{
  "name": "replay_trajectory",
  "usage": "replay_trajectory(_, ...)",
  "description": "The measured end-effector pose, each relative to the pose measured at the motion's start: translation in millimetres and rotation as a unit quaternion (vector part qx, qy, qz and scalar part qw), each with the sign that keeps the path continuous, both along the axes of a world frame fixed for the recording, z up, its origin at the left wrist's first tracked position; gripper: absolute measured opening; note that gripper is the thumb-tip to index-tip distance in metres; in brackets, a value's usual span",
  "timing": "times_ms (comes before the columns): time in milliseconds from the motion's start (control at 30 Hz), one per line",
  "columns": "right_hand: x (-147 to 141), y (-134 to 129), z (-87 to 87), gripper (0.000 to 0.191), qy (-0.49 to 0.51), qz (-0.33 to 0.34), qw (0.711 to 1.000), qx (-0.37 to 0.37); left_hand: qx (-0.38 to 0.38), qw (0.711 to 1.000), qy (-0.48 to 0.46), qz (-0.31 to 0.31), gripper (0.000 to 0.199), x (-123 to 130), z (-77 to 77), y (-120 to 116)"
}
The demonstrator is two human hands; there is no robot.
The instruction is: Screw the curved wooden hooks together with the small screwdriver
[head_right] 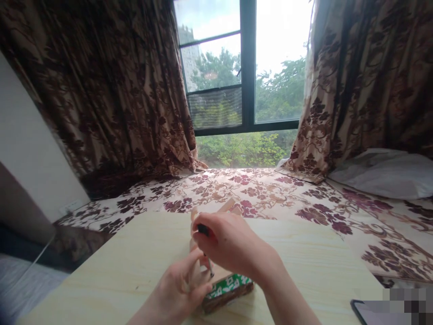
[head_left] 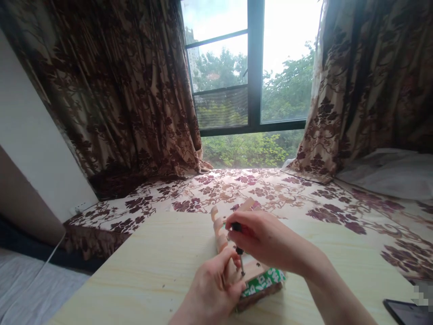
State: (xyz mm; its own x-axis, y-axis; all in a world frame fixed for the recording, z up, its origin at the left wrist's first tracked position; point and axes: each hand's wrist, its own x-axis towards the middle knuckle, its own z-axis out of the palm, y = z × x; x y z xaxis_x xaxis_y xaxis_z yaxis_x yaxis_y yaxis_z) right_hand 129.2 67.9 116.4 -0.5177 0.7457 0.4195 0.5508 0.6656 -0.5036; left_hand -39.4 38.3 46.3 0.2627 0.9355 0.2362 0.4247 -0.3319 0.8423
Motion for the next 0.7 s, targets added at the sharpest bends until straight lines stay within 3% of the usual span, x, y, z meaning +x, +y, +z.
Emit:
replay_trajectory(167, 3, 13, -6.9, 0.011, 0.012, -0.045, 0.999, 0.001, -0.033, 0.997, -0.064, -0.008, 0.039, 3, -14.4, 19)
replay_trajectory(267, 5, 18, -10.8, 0.012, 0.010, -0.060, 0.998, 0.000, -0.045, 0.989, -0.131, 0.051, 0.049, 9, -31.5, 21)
replay_trajectory(333, 4, 19, -11.5, 0.012, 0.007, -0.061, 0.998, -0.002, -0.032, 0.979, -0.175, 0.101, 0.046, 11, -43.3, 17)
replay_trajectory(400, 3, 19, -11.4, 0.011, 0.000, -0.072, 0.997, 0.003, -0.045, 0.976, -0.191, 0.100, 0.042, 11, -51.5, 14)
replay_trajectory(533, 1, 20, -10.9, 0.012, -0.022, -0.106, 0.994, 0.017, -0.064, 0.980, -0.176, 0.063, 0.039, 6, -54.8, 13)
replay_trajectory(700, 4, 17, -8.8, 0.016, -0.030, -0.110, 0.993, 0.011, -0.068, 0.979, -0.178, 0.069, 0.037, 5, -52.9, 13)
